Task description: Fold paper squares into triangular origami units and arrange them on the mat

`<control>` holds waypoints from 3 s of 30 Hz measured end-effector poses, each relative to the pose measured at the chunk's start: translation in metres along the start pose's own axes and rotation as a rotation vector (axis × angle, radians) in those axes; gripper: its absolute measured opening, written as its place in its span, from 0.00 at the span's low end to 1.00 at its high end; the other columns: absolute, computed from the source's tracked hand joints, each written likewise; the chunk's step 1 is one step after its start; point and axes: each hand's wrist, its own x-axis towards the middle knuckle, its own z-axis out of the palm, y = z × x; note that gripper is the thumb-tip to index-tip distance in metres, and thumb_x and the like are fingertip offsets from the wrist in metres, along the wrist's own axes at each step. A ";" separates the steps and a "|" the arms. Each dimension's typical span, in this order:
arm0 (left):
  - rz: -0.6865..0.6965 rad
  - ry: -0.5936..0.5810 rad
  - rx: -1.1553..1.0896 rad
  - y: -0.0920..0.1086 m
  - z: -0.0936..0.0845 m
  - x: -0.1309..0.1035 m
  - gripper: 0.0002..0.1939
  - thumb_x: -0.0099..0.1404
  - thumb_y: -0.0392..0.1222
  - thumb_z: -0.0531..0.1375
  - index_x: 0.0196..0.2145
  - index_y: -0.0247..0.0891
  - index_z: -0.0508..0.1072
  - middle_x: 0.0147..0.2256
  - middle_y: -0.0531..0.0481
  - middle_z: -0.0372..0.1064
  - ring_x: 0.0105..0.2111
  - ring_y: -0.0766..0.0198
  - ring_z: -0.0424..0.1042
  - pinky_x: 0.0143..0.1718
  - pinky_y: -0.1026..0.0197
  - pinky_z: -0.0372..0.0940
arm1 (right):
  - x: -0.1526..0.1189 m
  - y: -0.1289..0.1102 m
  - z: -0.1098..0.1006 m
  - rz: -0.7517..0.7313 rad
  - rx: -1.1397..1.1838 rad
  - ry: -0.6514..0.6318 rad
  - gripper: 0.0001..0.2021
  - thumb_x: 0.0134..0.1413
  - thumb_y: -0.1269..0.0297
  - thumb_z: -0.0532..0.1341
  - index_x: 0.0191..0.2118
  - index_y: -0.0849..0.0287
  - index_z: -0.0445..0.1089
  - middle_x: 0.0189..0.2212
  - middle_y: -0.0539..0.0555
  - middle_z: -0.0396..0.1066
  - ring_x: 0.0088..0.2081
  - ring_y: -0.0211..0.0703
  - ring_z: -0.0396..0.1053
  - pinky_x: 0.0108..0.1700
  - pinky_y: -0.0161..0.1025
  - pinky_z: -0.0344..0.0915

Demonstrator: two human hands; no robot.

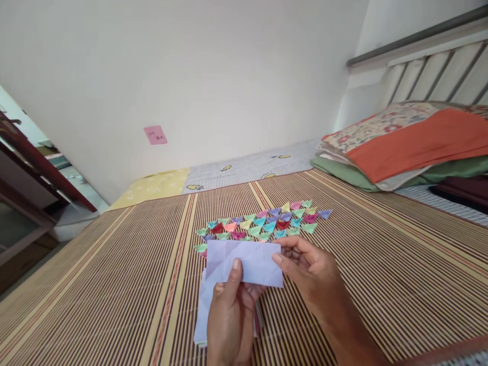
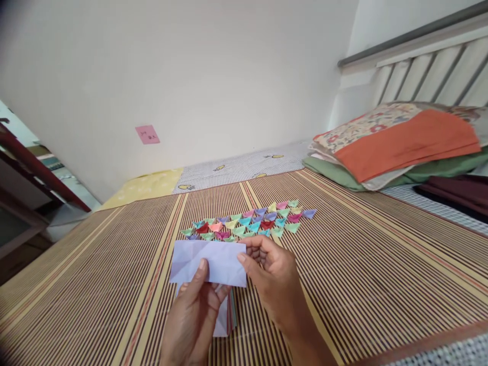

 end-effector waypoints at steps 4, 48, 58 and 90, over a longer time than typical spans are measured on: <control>-0.059 0.019 0.049 0.003 -0.006 0.001 0.20 0.48 0.42 0.80 0.37 0.35 0.82 0.37 0.44 0.83 0.32 0.57 0.81 0.33 0.59 0.78 | 0.001 0.003 -0.003 -0.028 -0.031 0.024 0.10 0.56 0.59 0.70 0.40 0.57 0.76 0.28 0.50 0.74 0.30 0.41 0.72 0.31 0.34 0.70; 0.037 -0.002 0.178 0.008 -0.010 0.005 0.16 0.45 0.43 0.79 0.24 0.32 0.79 0.22 0.53 0.72 0.20 0.71 0.67 0.18 0.71 0.62 | -0.003 -0.011 -0.008 -0.430 -0.446 -0.367 0.07 0.67 0.68 0.63 0.40 0.50 0.79 0.56 0.55 0.72 0.57 0.50 0.72 0.57 0.45 0.69; 0.148 -0.087 0.261 -0.002 -0.007 -0.002 0.17 0.52 0.52 0.77 0.31 0.34 0.85 0.30 0.44 0.82 0.30 0.57 0.81 0.29 0.64 0.73 | -0.006 -0.008 0.009 -0.383 -0.474 -0.065 0.12 0.65 0.68 0.61 0.28 0.55 0.65 0.31 0.50 0.68 0.35 0.43 0.69 0.38 0.38 0.64; 0.243 0.056 0.246 -0.002 -0.014 0.007 0.20 0.47 0.50 0.79 0.27 0.34 0.79 0.25 0.51 0.76 0.23 0.67 0.72 0.24 0.68 0.68 | -0.005 -0.012 0.006 -0.070 -0.243 -0.167 0.12 0.62 0.55 0.63 0.32 0.58 0.72 0.24 0.46 0.64 0.26 0.37 0.61 0.28 0.33 0.60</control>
